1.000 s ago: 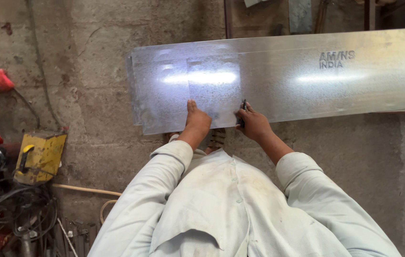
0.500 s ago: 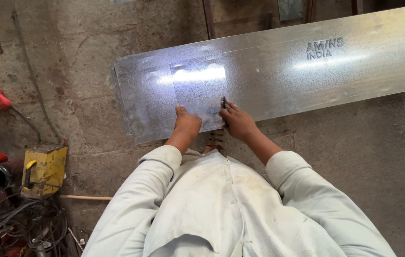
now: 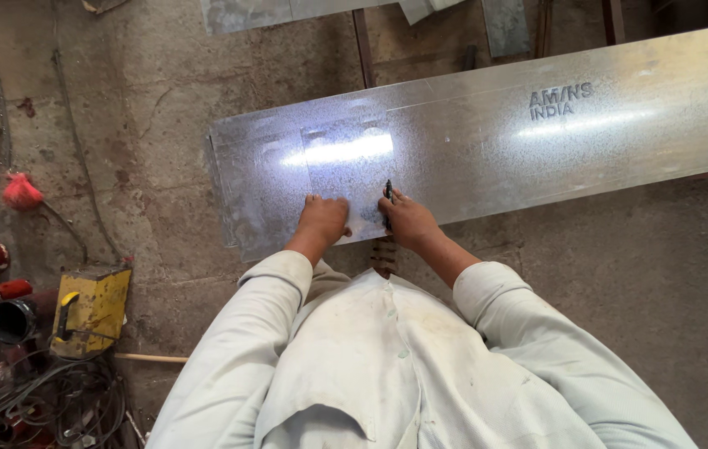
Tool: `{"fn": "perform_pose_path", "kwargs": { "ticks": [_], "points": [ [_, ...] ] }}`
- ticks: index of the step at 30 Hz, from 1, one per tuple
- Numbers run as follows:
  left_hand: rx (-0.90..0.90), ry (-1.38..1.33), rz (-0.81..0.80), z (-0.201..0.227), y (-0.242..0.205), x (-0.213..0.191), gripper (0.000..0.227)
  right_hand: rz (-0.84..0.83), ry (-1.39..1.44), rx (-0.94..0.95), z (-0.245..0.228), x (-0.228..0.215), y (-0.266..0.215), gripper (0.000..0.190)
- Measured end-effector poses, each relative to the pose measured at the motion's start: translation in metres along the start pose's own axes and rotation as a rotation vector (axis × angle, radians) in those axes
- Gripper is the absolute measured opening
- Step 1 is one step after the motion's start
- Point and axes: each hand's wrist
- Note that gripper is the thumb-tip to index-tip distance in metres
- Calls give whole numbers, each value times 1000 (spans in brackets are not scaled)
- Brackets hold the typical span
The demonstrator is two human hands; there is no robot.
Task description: The person uses a black marker to draw straight vertical lines on a large, flat metal sheet. They hold the sheet steady with their left hand while drawing with their right hand, creating a grid pattern across the surface.
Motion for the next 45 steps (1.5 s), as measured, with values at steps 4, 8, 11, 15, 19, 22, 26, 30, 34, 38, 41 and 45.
{"fn": "perform_pose_path", "kwargs": {
  "ticks": [4, 8, 11, 15, 19, 22, 26, 30, 34, 38, 41, 45],
  "points": [
    [-89, -79, -85, 15, 8, -13, 133, 32, -26, -41, 3, 5, 4, 51],
    [-185, -107, -194, 35, 18, -36, 137, 31, -2, -32, 6, 6, 3, 49],
    [-216, -117, -281, 42, 26, -47, 141, 56, 28, -49, 4, -1, -1, 49],
    [-245, -115, -314, 45, 30, -47, 138, 40, 85, 2, 0, -15, -4, 42],
    [-303, -133, -270, 42, 45, -36, 105, 207, 610, 133, 21, -11, 3, 34],
    [-304, -137, -279, 36, 52, -27, 95, 394, 1057, 152, 54, -3, 23, 27],
    [-287, -129, -276, 36, 52, -27, 101, 371, 1209, 334, 89, -19, 63, 27],
    [-267, -107, -291, 36, 49, -29, 104, 312, 1436, 284, 94, -27, 102, 19],
    [-248, -102, -288, 33, 49, -26, 109, 332, 1450, 266, 91, -21, 135, 20],
    [-258, -141, -263, 30, 55, -22, 101, 312, 1559, 264, 86, -23, 157, 20],
    [-263, -151, -259, 29, 59, -16, 97, 310, 1521, 279, 82, -25, 164, 20],
    [-259, -156, -276, 27, 61, -16, 100, 328, 1448, 299, 76, -30, 166, 21]
  ]
}}
Point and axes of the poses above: each hand's wrist, its own y-axis towards the middle knuckle, its own x-axis out of the palm, z = x × y, and after that the axes turned 10 degrees about x, right-handed
